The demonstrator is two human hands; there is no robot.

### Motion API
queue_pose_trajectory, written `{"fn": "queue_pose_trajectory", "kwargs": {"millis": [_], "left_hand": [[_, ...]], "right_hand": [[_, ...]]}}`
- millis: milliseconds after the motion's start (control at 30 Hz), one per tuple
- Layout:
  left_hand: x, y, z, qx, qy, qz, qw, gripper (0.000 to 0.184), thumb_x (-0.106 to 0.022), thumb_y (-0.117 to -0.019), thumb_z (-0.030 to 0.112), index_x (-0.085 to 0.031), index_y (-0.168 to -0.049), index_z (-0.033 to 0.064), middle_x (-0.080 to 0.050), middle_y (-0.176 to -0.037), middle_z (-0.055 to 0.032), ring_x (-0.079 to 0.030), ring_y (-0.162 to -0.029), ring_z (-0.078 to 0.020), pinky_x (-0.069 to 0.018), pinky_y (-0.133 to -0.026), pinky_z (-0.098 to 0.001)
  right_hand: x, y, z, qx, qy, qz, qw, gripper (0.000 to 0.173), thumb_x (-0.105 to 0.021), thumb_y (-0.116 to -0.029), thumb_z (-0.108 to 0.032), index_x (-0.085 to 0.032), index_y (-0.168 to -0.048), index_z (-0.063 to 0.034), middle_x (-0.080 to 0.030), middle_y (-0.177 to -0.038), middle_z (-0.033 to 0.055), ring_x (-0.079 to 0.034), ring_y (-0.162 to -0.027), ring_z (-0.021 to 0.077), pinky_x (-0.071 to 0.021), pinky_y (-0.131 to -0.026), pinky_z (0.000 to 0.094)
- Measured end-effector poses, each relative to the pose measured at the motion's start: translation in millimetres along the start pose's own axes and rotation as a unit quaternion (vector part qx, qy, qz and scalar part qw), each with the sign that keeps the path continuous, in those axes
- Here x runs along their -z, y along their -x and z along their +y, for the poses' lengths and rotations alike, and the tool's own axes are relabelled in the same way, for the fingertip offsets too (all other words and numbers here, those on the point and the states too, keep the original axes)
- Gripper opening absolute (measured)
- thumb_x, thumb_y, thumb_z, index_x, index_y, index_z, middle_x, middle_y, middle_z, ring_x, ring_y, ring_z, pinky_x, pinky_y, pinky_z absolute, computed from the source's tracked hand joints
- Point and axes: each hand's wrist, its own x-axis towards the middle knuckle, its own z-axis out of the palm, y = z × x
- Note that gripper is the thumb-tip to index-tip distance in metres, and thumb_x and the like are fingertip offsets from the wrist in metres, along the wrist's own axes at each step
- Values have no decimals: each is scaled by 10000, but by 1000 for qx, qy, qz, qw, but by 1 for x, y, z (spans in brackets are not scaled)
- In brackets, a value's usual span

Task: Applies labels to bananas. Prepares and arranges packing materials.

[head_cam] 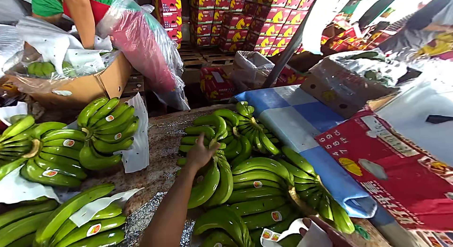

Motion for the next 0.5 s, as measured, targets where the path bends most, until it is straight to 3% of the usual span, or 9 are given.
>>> {"fn": "queue_pose_trajectory", "kwargs": {"millis": [67,133,233,367,500], "left_hand": [[-7,-8,22,26,-102,-44,994,991,-695,-924,512,-109,-1664,210,-621,-1358,-236,-626,-1219,-416,-484,-1011,-634],[-3,-13,25,33,-123,-49,991,927,-702,-926,378,-155,-1659,232,-612,-1380,-218,-615,-1239,-407,-478,-1016,-634],[12,-4,14,13,-60,5,998,851,-736,-904,275,-295,-1629,211,-581,-1434,-205,-587,-1287,-396,-457,-1055,-635],[39,20,11,2,-40,98,994,800,-757,-886,224,-386,-1593,179,-611,-1389,-209,-614,-1245,-385,-480,-1034,-626],[53,22,22,65,-168,116,977,796,-728,-918,265,-347,-1611,175,-627,-1359,-230,-608,-1236,-437,-451,-1027,-666]], "right_hand": [[-1,2,-1,3,1,-5,1000,347,-328,-1093,-143,-620,-1240,-26,-752,-1120,58,-727,-1040,173,-593,-947,356],[-2,6,-3,19,6,-8,1000,298,-372,-1069,-85,-640,-1195,-55,-757,-1106,44,-731,-1021,162,-600,-926,344],[10,10,-4,65,26,-29,997,289,-525,-976,28,-734,-1087,-138,-767,-1069,11,-727,-980,131,-607,-882,318],[22,5,-4,74,68,-43,994,383,-585,-913,96,-652,-1222,-120,-759,-1089,1,-732,-968,144,-619,-864,341],[12,-9,-4,40,99,-46,993,383,-566,-909,71,-647,-1268,-35,-745,-1096,40,-722,-965,149,-613,-843,323]]}}
